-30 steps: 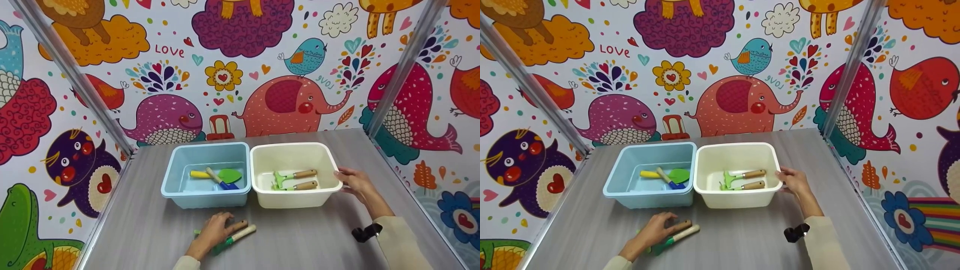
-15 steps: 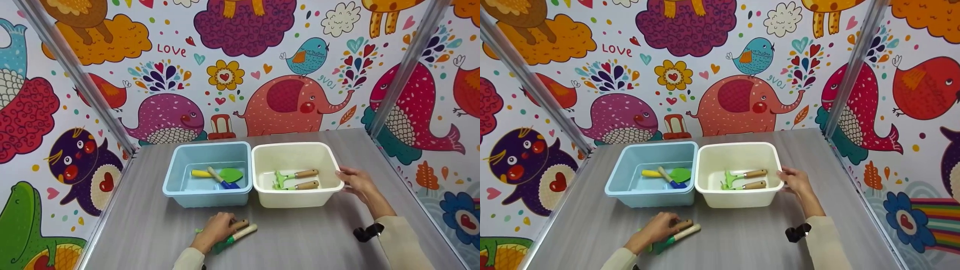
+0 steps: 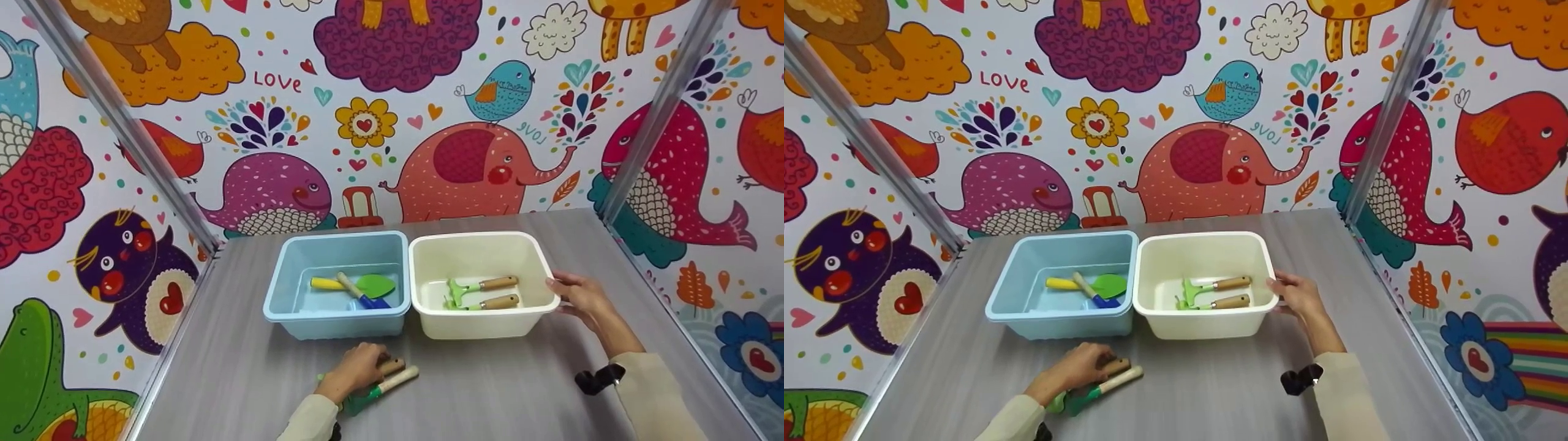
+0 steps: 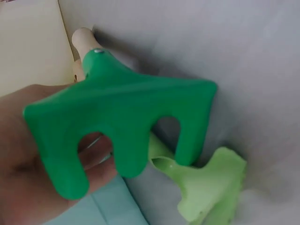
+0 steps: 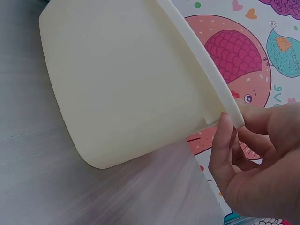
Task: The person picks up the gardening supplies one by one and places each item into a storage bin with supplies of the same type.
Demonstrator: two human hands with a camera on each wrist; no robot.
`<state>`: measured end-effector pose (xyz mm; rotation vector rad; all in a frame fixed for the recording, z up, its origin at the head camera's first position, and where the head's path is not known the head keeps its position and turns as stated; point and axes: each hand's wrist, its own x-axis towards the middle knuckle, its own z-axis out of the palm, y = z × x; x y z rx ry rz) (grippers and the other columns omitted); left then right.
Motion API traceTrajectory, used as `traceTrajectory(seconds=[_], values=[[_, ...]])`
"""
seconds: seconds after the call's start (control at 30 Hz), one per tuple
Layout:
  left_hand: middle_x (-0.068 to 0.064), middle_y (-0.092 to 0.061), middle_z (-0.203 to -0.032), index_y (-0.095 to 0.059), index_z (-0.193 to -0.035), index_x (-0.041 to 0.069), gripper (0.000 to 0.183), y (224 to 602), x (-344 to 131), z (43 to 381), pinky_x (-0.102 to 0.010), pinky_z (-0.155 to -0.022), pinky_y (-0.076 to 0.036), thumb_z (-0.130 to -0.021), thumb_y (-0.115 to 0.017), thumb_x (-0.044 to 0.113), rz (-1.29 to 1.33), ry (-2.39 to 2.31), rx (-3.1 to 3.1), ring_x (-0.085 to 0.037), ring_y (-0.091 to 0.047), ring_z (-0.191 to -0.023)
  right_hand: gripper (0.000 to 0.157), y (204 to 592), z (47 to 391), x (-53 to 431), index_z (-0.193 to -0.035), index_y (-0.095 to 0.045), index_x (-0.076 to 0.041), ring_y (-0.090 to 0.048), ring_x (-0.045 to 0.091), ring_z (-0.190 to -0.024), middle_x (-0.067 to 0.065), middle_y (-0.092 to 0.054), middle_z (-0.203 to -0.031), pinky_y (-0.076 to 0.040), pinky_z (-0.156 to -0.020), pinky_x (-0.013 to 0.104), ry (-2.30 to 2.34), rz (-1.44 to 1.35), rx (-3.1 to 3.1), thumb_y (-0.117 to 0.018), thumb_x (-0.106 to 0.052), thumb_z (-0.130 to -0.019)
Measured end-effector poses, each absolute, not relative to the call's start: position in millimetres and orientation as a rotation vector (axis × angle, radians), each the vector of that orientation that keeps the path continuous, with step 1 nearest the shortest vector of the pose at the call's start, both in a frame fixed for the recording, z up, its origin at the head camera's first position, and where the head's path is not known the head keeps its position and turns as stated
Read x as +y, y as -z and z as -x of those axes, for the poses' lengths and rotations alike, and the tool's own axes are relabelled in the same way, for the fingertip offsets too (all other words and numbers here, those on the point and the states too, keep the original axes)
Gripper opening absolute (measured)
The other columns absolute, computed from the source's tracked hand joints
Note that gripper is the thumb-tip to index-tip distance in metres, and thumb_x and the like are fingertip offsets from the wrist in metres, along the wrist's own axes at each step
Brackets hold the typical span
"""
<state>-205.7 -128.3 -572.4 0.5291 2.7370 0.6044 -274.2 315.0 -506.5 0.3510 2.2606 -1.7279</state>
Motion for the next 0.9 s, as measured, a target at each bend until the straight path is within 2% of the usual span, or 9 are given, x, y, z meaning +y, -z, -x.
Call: traceTrajectory(seconds=[0.1,0.27,0.4,0.57,0.77,0.9], values=[[-0.011,-0.074,-0.101,-0.072,-0.107,0.002,0.024,572,-127,204,-0.044,-0.081,-0.058,-0.085,-0.077,0.01,-0.549,-0.584,2.756,-0.023,-0.069,-0.09,0.07,507,274,314,-0.153,-0.038,-0.002,-0.063,0.009,-0.09,0.002,-0.065,-0.121,-0.059,-0.076,0.024,1.729,-0.338,2.266,-0.062,-0.038,-0.098],[-0.008,-0.073,-0.094,-0.073,-0.1,0.006,0.017,575,-125,203,-0.043,-0.076,-0.058,-0.095,-0.069,0.021,-0.556,-0.573,2.761,-0.025,-0.069,-0.088,0.069,506,274,314,-0.153,-0.037,-0.002,-0.064,0.006,-0.087,-0.005,-0.066,-0.11,-0.058,-0.073,0.023,1.74,-0.34,2.263,-0.063,-0.036,-0.099],[-0.007,-0.072,-0.096,-0.073,-0.103,0.006,0.014,576,-126,204,-0.045,-0.08,-0.057,-0.091,-0.071,0.011,-0.519,-0.568,2.746,-0.024,-0.068,-0.091,0.07,507,274,315,-0.153,-0.037,-0.002,-0.064,0.006,-0.088,-0.005,-0.066,-0.111,-0.059,-0.073,0.023,1.735,-0.345,2.264,-0.063,-0.037,-0.098],[-0.007,-0.071,-0.1,-0.071,-0.108,0.005,0.028,578,-130,204,-0.047,-0.083,-0.056,-0.08,-0.074,-0.001,-0.479,-0.578,2.734,-0.02,-0.066,-0.09,0.07,508,275,315,-0.153,-0.037,-0.002,-0.064,0.007,-0.089,-0.006,-0.066,-0.11,-0.059,-0.074,0.024,1.728,-0.343,2.266,-0.063,-0.037,-0.098],[-0.004,-0.072,-0.095,-0.073,-0.106,0.007,0.026,578,-135,203,-0.042,-0.075,-0.056,-0.081,-0.071,-0.002,-0.501,-0.617,2.769,-0.013,-0.062,-0.082,0.07,507,275,315,-0.153,-0.036,-0.002,-0.063,0.007,-0.089,-0.004,-0.066,-0.114,-0.059,-0.075,0.024,1.725,-0.349,2.256,-0.063,-0.038,-0.098],[-0.004,-0.074,-0.094,-0.074,-0.105,0.007,0.025,578,-136,203,-0.04,-0.07,-0.055,-0.082,-0.069,-0.002,-0.56,-0.599,2.847,-0.014,-0.064,-0.079,0.071,506,275,315,-0.153,-0.037,-0.002,-0.063,0.008,-0.09,-0.003,-0.065,-0.115,-0.059,-0.075,0.024,1.729,-0.353,2.252,-0.063,-0.038,-0.098]])
